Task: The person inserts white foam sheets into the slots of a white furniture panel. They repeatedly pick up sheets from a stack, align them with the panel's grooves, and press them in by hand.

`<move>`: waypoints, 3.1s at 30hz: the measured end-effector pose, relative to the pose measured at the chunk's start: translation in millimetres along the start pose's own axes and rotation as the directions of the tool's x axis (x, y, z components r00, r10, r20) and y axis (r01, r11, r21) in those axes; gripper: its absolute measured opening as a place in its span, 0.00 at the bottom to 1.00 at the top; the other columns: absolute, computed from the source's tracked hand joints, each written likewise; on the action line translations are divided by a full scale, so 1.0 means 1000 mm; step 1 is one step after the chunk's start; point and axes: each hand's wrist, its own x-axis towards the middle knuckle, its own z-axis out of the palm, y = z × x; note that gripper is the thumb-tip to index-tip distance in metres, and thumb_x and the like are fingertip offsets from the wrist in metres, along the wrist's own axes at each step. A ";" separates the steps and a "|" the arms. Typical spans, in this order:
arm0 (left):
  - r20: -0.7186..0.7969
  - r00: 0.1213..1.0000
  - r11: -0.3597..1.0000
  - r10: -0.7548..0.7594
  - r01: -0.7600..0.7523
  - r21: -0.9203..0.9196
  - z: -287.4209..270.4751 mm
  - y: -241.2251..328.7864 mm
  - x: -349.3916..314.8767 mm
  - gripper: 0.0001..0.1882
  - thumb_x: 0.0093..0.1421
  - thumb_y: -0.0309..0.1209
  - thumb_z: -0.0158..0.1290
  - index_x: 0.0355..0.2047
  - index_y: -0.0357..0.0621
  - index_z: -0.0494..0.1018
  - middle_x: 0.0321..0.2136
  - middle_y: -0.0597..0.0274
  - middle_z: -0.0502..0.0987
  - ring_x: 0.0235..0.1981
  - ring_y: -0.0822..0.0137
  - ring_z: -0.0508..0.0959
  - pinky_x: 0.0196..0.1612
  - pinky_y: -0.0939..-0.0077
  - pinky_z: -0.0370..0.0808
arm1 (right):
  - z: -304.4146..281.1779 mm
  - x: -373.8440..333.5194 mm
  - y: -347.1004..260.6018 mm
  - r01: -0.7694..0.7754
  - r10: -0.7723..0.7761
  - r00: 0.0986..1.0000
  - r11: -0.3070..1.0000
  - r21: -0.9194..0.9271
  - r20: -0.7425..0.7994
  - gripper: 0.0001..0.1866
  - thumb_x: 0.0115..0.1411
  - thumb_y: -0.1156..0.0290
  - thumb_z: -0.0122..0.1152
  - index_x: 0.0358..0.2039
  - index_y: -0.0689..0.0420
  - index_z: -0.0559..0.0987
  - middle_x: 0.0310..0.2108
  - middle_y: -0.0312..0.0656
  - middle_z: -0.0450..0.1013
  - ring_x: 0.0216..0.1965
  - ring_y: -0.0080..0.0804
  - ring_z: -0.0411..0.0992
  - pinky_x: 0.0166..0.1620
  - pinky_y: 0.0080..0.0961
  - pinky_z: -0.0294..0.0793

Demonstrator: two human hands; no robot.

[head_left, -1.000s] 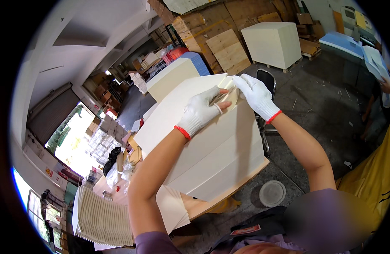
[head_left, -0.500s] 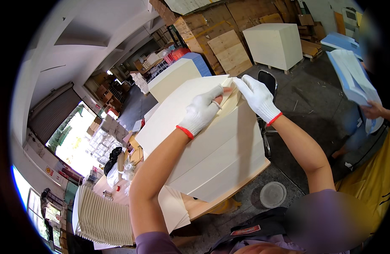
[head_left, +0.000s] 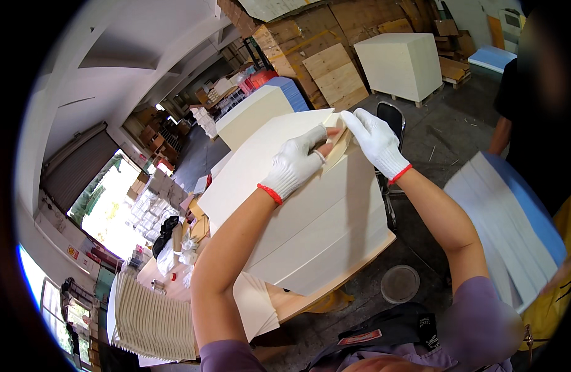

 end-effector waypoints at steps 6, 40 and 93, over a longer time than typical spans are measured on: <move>-0.020 0.998 0.992 0.059 -0.056 0.109 0.000 -0.010 0.003 0.16 0.68 0.34 0.49 0.54 0.52 0.75 0.31 0.58 0.79 0.31 0.69 0.77 0.40 0.70 0.75 | 0.000 0.000 -0.004 -0.025 0.025 1.000 0.999 -0.027 0.014 0.27 0.68 0.44 0.46 0.33 0.60 0.72 0.28 0.56 0.70 0.34 0.57 0.71 0.37 0.43 0.67; 0.017 1.000 0.994 -0.019 0.017 0.107 0.001 0.001 -0.001 0.18 0.63 0.34 0.57 0.54 0.53 0.74 0.34 0.59 0.81 0.33 0.69 0.79 0.40 0.69 0.76 | 0.002 -0.004 -0.006 -0.058 0.058 0.998 0.998 0.023 -0.007 0.28 0.68 0.44 0.47 0.32 0.60 0.72 0.26 0.54 0.70 0.31 0.54 0.71 0.36 0.40 0.67; -0.131 0.681 0.078 -0.720 -0.108 -0.991 0.009 -0.036 -0.278 0.17 0.66 0.26 0.52 0.53 0.36 0.66 0.46 0.54 0.76 0.45 0.56 0.81 0.49 0.57 0.81 | -0.072 -0.041 -0.060 -0.520 0.239 0.810 0.713 0.470 0.535 0.21 0.68 0.63 0.54 0.55 0.63 0.70 0.48 0.43 0.73 0.47 0.32 0.76 0.38 0.30 0.81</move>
